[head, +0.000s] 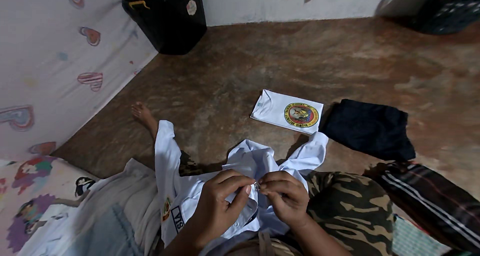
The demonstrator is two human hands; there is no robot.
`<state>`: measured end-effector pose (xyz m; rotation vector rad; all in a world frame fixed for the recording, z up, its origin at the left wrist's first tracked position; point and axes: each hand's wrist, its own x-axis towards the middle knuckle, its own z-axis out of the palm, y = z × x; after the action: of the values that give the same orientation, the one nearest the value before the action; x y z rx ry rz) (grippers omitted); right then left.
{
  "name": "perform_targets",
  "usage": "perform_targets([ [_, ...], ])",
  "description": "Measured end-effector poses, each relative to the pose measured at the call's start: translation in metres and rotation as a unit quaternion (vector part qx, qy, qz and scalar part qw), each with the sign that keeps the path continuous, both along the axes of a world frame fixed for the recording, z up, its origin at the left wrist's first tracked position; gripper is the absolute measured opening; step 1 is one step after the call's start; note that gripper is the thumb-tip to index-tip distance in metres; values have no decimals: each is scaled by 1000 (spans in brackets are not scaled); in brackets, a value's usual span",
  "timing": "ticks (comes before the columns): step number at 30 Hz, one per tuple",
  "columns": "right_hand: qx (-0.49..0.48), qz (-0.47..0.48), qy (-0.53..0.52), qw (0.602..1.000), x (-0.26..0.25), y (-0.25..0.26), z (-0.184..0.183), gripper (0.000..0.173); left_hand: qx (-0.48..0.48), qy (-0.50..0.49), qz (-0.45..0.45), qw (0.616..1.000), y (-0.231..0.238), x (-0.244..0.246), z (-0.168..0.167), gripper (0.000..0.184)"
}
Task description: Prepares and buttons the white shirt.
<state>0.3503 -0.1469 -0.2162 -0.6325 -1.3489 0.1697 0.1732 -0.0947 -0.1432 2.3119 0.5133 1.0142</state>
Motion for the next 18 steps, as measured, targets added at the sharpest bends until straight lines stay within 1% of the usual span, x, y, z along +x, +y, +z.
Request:
perform_targets([
  [2,-12,3,2,1000,0,0,2,9,-4,-9,-9,1000,1,-1,-2,22],
  [4,-22,19,0,1000,1,0,5,8,-21,-23,-18,999,0,-1,-7,31],
  [5,-27,33,0,999,1,0,6,9,-29,-30,-15,999,-1,0,-9,33],
  [9,-81,82,9,993,3,-3,13,11,-50,-39,-9,998,-3,1,-10,22],
  [16,-173,107,49,978,6,-5,22,11,-70,-25,-7,997,1,-2,-9,19],
  [18,-194,114,54,973,6,-4,22,10,-95,-37,-7,995,2,-1,-13,18],
])
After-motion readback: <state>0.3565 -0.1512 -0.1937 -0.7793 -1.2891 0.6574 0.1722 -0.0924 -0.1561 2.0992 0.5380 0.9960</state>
